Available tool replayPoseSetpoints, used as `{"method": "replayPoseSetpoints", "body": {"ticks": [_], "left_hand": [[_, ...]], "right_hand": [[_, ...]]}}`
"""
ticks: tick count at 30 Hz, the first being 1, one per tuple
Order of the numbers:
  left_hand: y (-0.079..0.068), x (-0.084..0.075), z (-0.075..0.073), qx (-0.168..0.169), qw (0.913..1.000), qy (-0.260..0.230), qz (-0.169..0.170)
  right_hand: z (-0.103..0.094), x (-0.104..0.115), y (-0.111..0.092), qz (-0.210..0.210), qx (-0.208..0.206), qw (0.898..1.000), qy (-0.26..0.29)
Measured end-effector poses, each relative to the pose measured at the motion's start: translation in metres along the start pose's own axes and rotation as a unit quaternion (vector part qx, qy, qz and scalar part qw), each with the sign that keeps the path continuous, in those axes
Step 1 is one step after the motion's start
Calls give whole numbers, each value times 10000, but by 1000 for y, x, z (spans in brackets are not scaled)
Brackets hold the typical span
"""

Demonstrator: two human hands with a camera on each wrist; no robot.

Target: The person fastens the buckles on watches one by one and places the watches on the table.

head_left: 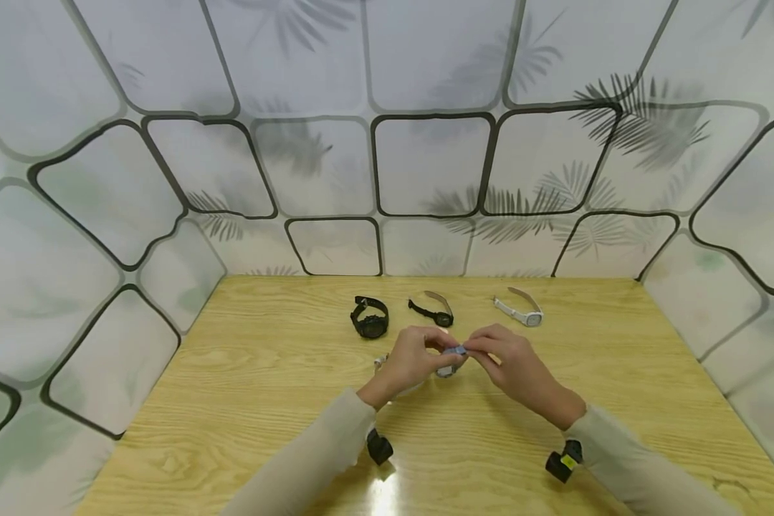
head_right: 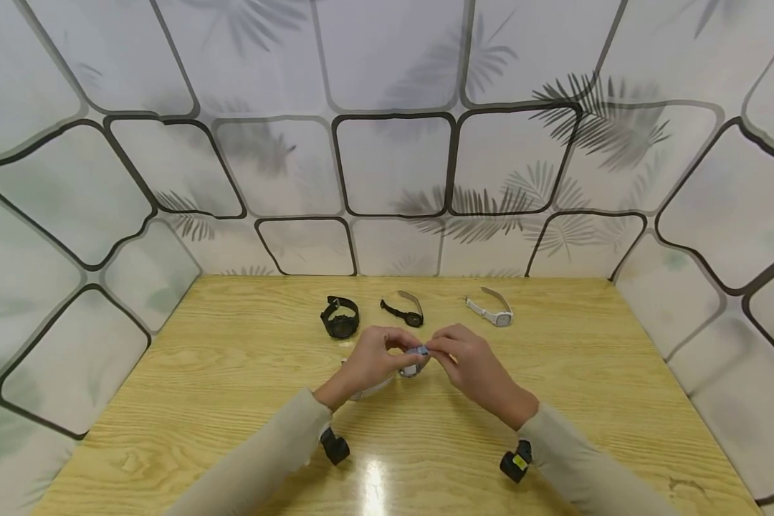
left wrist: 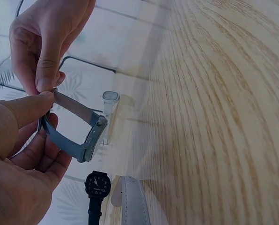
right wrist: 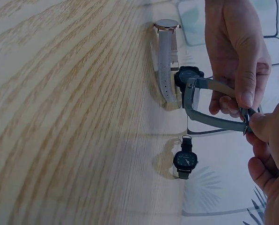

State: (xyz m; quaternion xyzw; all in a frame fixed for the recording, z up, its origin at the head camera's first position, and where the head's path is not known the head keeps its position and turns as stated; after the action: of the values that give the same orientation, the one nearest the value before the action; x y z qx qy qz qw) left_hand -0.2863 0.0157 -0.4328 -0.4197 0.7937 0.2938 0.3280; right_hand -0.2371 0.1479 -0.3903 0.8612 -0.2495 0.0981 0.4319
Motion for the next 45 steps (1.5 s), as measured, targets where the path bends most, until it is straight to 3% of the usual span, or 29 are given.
{"method": "replayPoseSetpoints", "body": {"ticks": [5,10,15,17,20,24,29,37,45], "left_hand": [[0,-3,-1,28,10000,-24,45],[2,-2,-1,22,9998,-185,-48],[3,2,-2,-141,9986,-345,-373],[3,5,0,-151,9956,-680,-624],[3,12,5,-178,9843,-1365,-1105],[4,22,11,-266,9574,-2342,-1671],[5,27,19,-324,9296,-3073,-2011],[6,27,25,-275,9110,-3447,-2248],[5,27,31,-291,9035,-3595,-2317]], "right_hand": [[3,4,1,-97,65,9999,-123],[-4,3,1,-82,-336,9994,-59],[-6,-10,-2,298,-531,9980,183],[-7,-17,-4,544,-601,9963,291],[-8,-24,-8,786,-683,9939,367],[-8,-28,-14,927,-644,9929,365],[-3,-34,-24,1231,-327,9903,554],[6,-37,-34,1603,162,9820,989],[4,-34,-33,1568,-21,9846,775]]}}
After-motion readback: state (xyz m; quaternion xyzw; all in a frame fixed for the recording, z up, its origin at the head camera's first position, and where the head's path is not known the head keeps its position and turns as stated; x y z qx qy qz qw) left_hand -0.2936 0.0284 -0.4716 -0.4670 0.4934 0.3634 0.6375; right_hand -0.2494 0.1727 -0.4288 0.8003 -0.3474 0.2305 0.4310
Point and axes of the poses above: each hand's wrist, its own y-axis towards the middle knuckle, its own z-axis out of the palm, x = y × z, the point moved 9 cm from there along y, towards the middle knuckle, and after that the axes turned 11 degrees about y, right-handed, at the moved point
